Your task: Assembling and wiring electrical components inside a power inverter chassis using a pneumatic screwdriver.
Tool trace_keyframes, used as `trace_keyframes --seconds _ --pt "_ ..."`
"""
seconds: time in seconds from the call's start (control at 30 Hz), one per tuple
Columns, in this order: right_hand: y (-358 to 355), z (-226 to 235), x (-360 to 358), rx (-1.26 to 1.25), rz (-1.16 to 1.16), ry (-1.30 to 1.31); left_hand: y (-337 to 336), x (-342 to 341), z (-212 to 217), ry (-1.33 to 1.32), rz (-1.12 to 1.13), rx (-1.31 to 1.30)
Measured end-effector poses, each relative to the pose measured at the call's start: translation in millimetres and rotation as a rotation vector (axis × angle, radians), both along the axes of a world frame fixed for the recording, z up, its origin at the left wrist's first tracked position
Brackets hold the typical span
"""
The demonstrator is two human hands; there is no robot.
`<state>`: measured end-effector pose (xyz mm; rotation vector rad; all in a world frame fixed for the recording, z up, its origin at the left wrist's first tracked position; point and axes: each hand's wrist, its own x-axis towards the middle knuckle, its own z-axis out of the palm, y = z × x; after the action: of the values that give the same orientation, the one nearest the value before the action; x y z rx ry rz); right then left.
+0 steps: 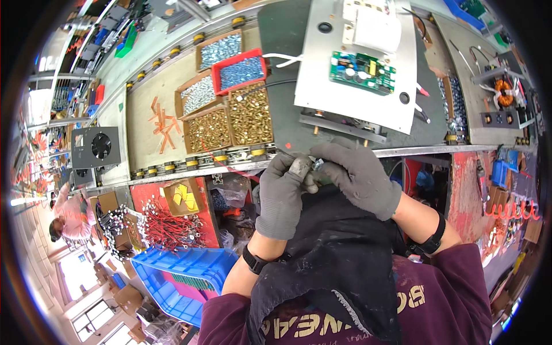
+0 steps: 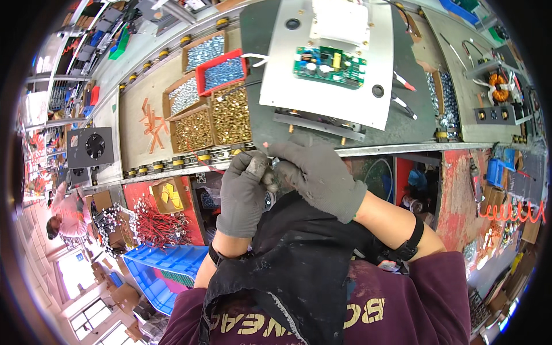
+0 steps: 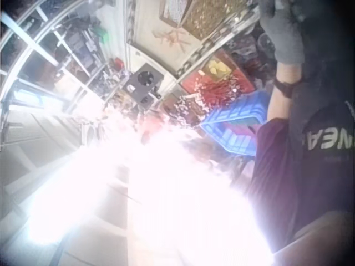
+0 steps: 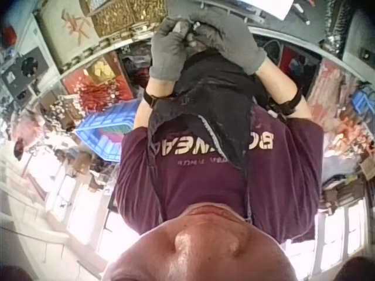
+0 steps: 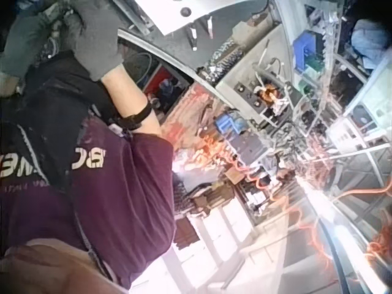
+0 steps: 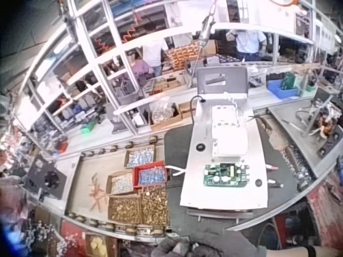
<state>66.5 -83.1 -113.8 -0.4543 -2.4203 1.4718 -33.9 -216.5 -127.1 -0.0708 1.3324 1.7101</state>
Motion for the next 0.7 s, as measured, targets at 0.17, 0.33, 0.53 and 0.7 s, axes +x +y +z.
trace_keyframes --seconds 0.17,0.33,0.53,0.7 --pt "7 -34 29 -0.276 -0.124 0.029 29 36 -29 -0.116 0.103 0.079" --pt "23 -65 52 -0.002 -0.081 -0.072 29 49 -49 -0.220 0.023 -0.145" --pt "84 -130 74 0.375 -0.222 -0.100 65 5 -78 0.679 -0.249 -0.510" --pt "122 -192 61 0.708 -0.263 -0.061 124 -15 -115 1.166 -0.666 -0.531"
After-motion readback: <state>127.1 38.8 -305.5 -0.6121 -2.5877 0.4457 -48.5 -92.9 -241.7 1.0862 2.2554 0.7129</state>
